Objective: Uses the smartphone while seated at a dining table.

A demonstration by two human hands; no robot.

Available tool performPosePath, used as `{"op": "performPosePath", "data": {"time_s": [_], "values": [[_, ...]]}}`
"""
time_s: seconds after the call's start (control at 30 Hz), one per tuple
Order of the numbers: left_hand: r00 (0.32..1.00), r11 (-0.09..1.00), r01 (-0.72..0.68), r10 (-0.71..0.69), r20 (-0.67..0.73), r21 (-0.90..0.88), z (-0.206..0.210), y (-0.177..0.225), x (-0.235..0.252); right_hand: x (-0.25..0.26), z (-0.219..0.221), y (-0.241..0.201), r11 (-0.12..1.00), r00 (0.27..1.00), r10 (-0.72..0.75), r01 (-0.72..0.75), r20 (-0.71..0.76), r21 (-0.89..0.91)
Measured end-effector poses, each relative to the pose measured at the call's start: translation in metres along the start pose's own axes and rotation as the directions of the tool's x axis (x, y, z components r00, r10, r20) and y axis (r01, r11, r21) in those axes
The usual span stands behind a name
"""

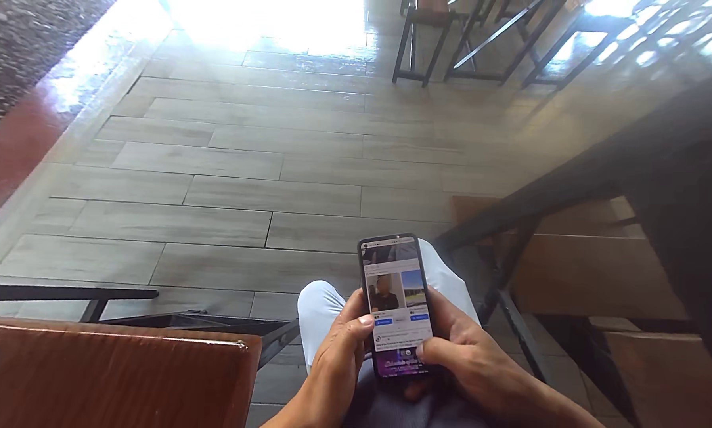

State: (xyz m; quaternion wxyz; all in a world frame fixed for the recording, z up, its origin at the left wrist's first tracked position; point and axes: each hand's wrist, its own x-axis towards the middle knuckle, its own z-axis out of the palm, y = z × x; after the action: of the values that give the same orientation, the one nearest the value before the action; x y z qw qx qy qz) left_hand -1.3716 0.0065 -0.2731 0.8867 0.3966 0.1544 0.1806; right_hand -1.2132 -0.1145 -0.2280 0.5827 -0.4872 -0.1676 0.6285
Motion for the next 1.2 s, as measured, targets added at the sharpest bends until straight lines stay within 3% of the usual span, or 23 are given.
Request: {"op": "performPosePath", "data": {"time_s": [0.13, 0.3, 0.47, 0.73, 1.2], "values": [[1.0, 1.0, -0.008, 0.008, 0.004, -0.025, -0.004, 0.003, 0.002, 0.007, -0.003, 0.001, 0.998, 1.0, 0.0, -0.002, 0.026, 0.063], [1.0, 0.999, -0.016, 0.017, 0.01, -0.05, -0.005, 0.005, 0.004, 0.012, 0.005, -0.015, 0.997, 1.0, 0.023, -0.024, -0.021, -0.068], [0.999, 0.996, -0.015, 0.017, 0.034, -0.084, -0.006, 0.003, 0.004, 0.013, -0.004, -0.012, 0.999, 1.0, 0.013, -0.012, 0.023, -0.044], [0.999, 0.999, -0.003, 0.005, 0.042, -0.046, -0.003, 0.006, 0.002, 0.007, 0.007, -0.023, 0.995, 0.997, 0.068, -0.071, -0.04, -0.074], [0.989, 0.995, 0.014, -0.029, 0.143, 0.103, -0.003, 0.002, -0.001, -0.004, -0.018, 0.012, 0.993, 0.993, -0.113, 0.111, 0.041, 0.048]]}}
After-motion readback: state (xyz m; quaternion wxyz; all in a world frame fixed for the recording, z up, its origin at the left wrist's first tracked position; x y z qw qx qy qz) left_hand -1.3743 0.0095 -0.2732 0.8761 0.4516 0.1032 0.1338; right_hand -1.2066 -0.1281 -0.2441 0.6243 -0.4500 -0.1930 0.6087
